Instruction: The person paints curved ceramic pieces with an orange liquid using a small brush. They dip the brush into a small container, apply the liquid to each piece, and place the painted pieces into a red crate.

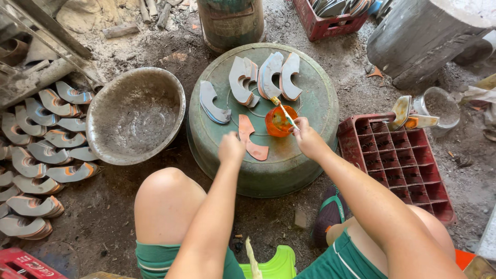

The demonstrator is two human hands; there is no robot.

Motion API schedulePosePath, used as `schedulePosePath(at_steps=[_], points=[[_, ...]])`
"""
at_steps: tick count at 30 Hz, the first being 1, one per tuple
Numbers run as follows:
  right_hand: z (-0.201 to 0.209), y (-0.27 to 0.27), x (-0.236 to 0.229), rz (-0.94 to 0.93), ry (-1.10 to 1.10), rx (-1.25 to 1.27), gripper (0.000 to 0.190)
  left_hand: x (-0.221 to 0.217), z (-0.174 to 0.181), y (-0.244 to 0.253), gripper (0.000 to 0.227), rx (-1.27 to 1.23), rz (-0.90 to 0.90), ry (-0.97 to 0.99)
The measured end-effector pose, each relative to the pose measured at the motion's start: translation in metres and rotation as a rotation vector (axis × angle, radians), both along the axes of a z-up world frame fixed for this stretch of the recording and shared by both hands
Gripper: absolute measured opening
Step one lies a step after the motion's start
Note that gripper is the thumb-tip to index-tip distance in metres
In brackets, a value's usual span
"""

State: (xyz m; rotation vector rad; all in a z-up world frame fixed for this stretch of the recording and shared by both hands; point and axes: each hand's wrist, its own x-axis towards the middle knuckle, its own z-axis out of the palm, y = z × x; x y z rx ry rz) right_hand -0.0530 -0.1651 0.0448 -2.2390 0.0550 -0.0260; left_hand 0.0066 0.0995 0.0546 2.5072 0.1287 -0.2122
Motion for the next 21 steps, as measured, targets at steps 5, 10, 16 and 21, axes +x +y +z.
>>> schedulePosePath(at_steps=[5, 10, 16, 21], points=[[0.012, 0.006, -0.006, -0.073, -0.083, -0.113, 0.03, -0.012, -0.044, -0.038, 0.071, 0.124, 0.026, 0.023], [0.041, 0.005, -0.028, -0.043, 0.024, -0.25, 0.029, 0.003, -0.057, -0.051, 0.075, 0.07, 0.138, 0.257], [0.069, -0.001, -0.034, -0.105, -0.004, -0.226, 0.026, 0.0, -0.083, -0.064, 0.035, -0.637, 0.394, 0.147], [0.071, 0.0, -0.023, -0.165, 0.057, -0.182, 0.025, -0.028, -0.07, -0.104, 0.064, -1.039, 0.275, -0.048]])
